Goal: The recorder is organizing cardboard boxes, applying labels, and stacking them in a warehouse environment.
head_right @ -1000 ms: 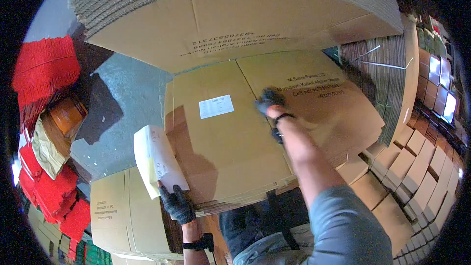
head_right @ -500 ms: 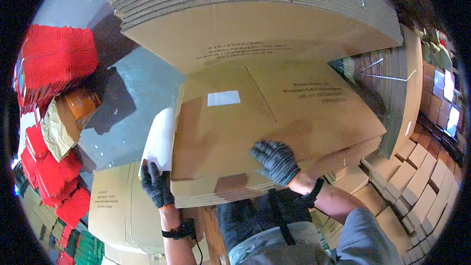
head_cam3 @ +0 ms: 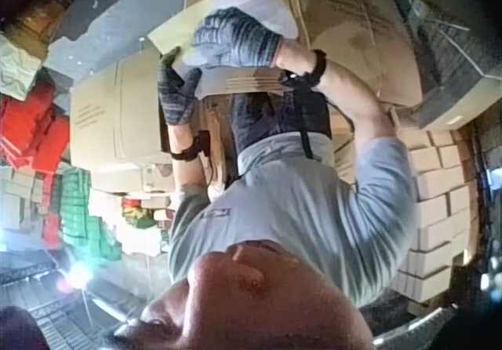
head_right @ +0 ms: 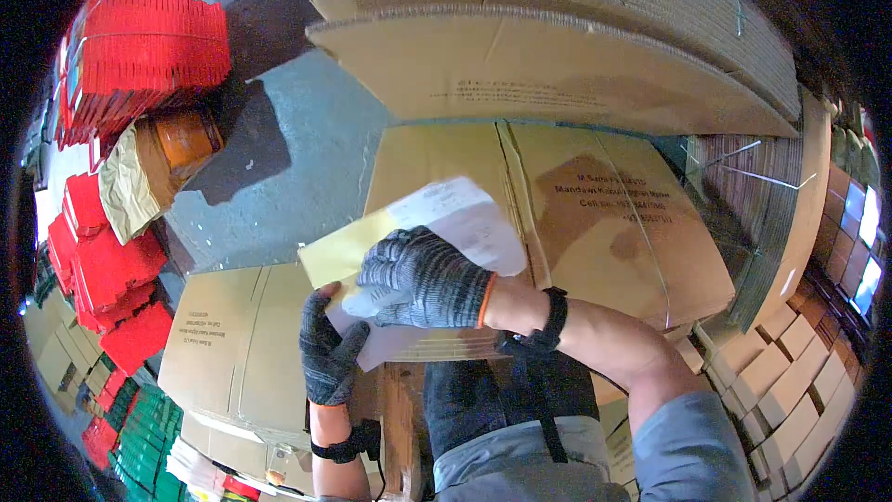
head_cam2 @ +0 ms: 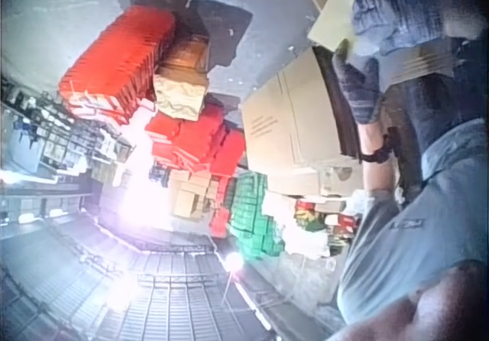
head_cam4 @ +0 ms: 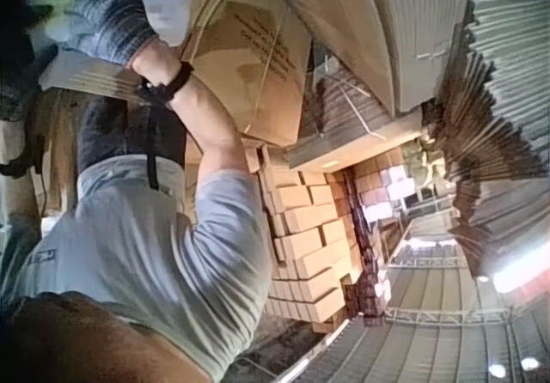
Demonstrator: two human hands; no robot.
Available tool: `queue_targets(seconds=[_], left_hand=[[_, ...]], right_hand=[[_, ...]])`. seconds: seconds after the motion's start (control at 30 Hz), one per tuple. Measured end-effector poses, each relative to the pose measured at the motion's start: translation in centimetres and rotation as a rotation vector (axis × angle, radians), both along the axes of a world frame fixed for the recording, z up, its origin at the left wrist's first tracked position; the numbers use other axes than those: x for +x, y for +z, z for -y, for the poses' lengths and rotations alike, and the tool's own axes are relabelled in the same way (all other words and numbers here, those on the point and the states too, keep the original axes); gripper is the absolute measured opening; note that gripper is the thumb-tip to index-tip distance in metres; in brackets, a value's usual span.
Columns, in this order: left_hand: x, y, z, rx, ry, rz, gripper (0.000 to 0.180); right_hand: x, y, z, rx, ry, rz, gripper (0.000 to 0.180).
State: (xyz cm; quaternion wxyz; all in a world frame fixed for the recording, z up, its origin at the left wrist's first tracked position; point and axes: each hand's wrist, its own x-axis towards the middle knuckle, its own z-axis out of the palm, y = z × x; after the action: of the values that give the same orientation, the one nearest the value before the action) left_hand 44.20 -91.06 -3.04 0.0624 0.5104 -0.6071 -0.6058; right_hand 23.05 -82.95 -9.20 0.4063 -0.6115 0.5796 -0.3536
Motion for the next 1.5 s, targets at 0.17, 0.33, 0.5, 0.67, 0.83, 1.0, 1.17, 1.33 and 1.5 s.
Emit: queue_targets(seconds=[0.17, 0.33, 0.5, 0.67, 0.83, 1.0, 1.17, 1.33, 1.5], left_hand=[[0.2, -1.0, 0.0, 0.184, -0.089, 0.057, 0.037], [-0.8, -1.3, -0.5, 0.209, -0.164, 0.158, 0.034], [0.3, -2.9, -1.9, 0.311, 0.002, 0.143, 0.030], [0.4, -3.5, -2.2, 0.249, -0.105, 0.296, 0.026], [4.0, -7.0, -2.9, 0.398, 0.418, -0.081, 0.031], [8.3, -8.6, -4.7, -0.486, 0.371, 0.391, 0.054], [8.5, -12.8, -6.3, -0.620, 0.385, 0.490, 0.055], [7.6, -14.3, -6.7, -0.542, 0.587, 0.525, 0.054], [7.7, -14.2, -6.6, -0.595, 0.494, 0.709, 0.054]], right_hand=[[1.4, -1.8, -1.5, 0.124, -0.104, 0.179, 0.027], [1.8, -1.5, -3.0, 0.278, -0.189, 0.198, 0.024], [2.5, -1.9, -5.0, 0.054, -0.123, -0.201, 0.013], [2.2, -2.2, -5.8, -0.075, -0.195, -0.229, 0.013], [-1.5, -2.8, -5.9, -0.005, -0.555, 0.257, 0.013], [-7.9, -10.4, -1.5, 0.224, -0.920, 0.546, 0.007], [-8.3, -32.0, -2.0, 0.591, -0.476, 0.112, 0.026], [-5.2, -40.5, -0.4, 0.796, -0.113, -0.081, 0.038], [-3.2, -43.3, 0.2, 0.855, -0.182, -0.023, 0.043]])
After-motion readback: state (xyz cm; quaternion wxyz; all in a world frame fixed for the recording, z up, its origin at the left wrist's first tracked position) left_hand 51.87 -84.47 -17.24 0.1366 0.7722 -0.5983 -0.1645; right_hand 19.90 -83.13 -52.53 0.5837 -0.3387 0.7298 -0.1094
